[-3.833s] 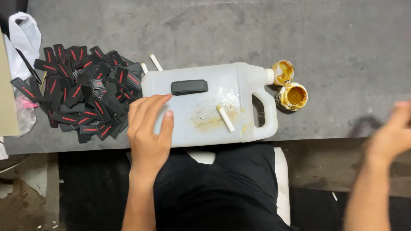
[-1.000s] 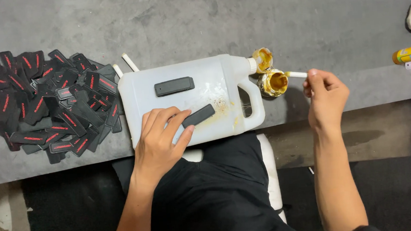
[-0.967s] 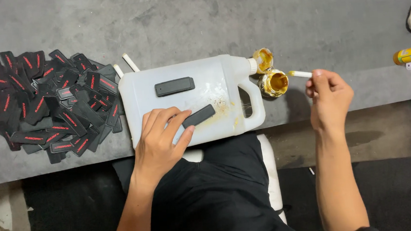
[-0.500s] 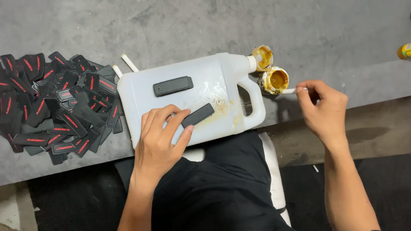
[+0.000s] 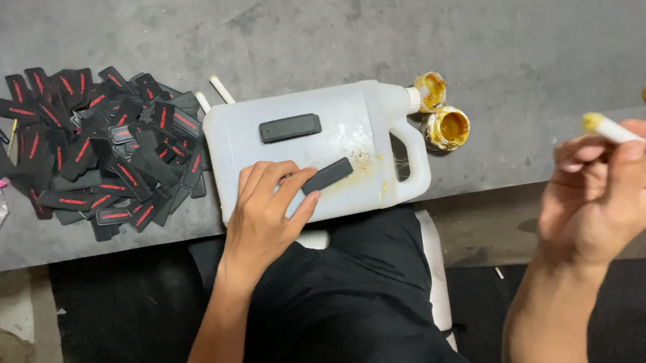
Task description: Apply glue to the back of small labels using an applicator and arrange them in a row on a workbench
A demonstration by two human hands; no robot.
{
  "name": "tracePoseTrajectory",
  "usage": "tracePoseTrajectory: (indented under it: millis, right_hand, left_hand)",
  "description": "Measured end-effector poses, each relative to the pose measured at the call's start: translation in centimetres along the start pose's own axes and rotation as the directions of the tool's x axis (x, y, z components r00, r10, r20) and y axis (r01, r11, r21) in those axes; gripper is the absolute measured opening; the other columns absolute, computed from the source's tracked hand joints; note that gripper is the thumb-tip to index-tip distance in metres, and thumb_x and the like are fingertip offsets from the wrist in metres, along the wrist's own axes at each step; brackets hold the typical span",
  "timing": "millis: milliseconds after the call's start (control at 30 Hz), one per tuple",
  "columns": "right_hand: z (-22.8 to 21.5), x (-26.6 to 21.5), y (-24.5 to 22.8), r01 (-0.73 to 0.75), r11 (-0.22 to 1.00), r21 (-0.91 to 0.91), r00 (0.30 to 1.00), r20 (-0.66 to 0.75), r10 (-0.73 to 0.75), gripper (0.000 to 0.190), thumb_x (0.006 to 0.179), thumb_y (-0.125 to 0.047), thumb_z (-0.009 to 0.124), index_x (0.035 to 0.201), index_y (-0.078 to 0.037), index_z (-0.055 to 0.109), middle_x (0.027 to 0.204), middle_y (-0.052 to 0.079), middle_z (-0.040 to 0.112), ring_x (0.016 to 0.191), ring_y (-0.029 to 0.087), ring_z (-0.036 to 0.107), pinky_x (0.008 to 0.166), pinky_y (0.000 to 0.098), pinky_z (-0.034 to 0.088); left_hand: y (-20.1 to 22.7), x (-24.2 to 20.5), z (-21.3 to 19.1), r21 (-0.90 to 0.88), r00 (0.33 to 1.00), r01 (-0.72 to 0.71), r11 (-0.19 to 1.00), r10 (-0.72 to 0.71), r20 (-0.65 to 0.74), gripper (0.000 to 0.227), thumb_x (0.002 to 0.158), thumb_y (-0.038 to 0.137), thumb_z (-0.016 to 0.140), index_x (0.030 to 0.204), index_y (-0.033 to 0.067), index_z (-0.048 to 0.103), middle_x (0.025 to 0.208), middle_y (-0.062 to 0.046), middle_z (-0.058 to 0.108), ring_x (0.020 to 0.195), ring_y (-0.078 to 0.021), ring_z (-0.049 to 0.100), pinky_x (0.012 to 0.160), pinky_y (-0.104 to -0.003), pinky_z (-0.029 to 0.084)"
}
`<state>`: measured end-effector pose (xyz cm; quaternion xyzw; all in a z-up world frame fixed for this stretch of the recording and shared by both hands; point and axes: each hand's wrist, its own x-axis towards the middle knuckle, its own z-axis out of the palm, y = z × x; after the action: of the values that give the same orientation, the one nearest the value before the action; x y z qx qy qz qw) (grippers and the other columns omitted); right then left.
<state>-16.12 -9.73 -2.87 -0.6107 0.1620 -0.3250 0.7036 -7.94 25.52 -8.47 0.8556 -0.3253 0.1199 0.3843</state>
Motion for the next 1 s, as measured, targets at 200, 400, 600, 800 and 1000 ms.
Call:
tracePoseTrajectory:
  millis: [200,400,600,800,1000]
  right_hand:
    - [7.6,-6.3,4.8,0.155,0.933,-0.325,0.975,0.201,-0.092,0.012,0.101,-0.006,0.068,0.111,0.002,0.067,0.085,0.013,0.065,0.072,0.018,0.064,0.067,0.0291,0.055]
    - [13.1,-8.7,6.2,0.601,0.612,-0.514,0.774,0.566,-0.284,0.012,0.092,-0.002,0.075,0.103,-0.004,0.078,0.073,0.007,0.067,0.059,0.02,0.06,0.061,0.0311,0.055]
    - [13.1,-8.7,5.5,0.748,0.469,-0.47,0.647,0.673,-0.358,0.008,0.093,0.004,0.07,0.098,0.001,0.075,0.067,0.008,0.058,0.057,0.025,0.054,0.06,0.0353,0.051]
    - [13.4,-8.1,5.2,0.743,0.463,-0.483,0.648,0.693,-0.317,0.008,0.094,0.004,0.07,0.101,0.002,0.074,0.069,0.008,0.06,0.059,0.024,0.054,0.06,0.0352,0.05]
    - [13.4,-7.7,5.4,0.783,0.451,-0.428,0.595,0.727,-0.343,0.007,0.092,0.006,0.07,0.096,0.001,0.073,0.067,0.01,0.058,0.058,0.027,0.054,0.062,0.0366,0.051]
  left_hand:
    - [-0.3,0.1,0.4,-0.002,0.997,-0.035,0.999,0.035,-0.072,0.032,0.095,0.02,0.078,0.12,0.0042,0.069,0.101,-0.009,0.061,0.086,-0.0274,0.057,0.085,-0.042,0.048]
    - [-0.4,-0.1,0.5,-0.019,0.984,-0.083,0.996,0.079,-0.16,0.017,0.094,0.017,0.075,0.106,0.0054,0.072,0.092,-0.008,0.059,0.079,-0.0258,0.057,0.082,-0.041,0.052]
    - [-0.5,0.1,0.7,0.0,0.972,-0.096,0.995,0.094,-0.214,0.015,0.09,0.015,0.076,0.1,0.0052,0.07,0.089,-0.008,0.056,0.078,-0.0258,0.057,0.079,-0.041,0.052]
    - [-0.4,0.1,0.7,0.027,0.969,-0.095,0.995,0.099,-0.228,0.013,0.089,0.012,0.075,0.096,0.004,0.068,0.086,-0.008,0.053,0.078,-0.0274,0.058,0.079,-0.041,0.053]
    - [-0.2,0.3,0.0,0.079,0.965,-0.06,0.995,0.078,-0.25,0.016,0.087,0.016,0.077,0.094,0.0051,0.067,0.086,-0.008,0.051,0.083,-0.0283,0.057,0.081,-0.043,0.052]
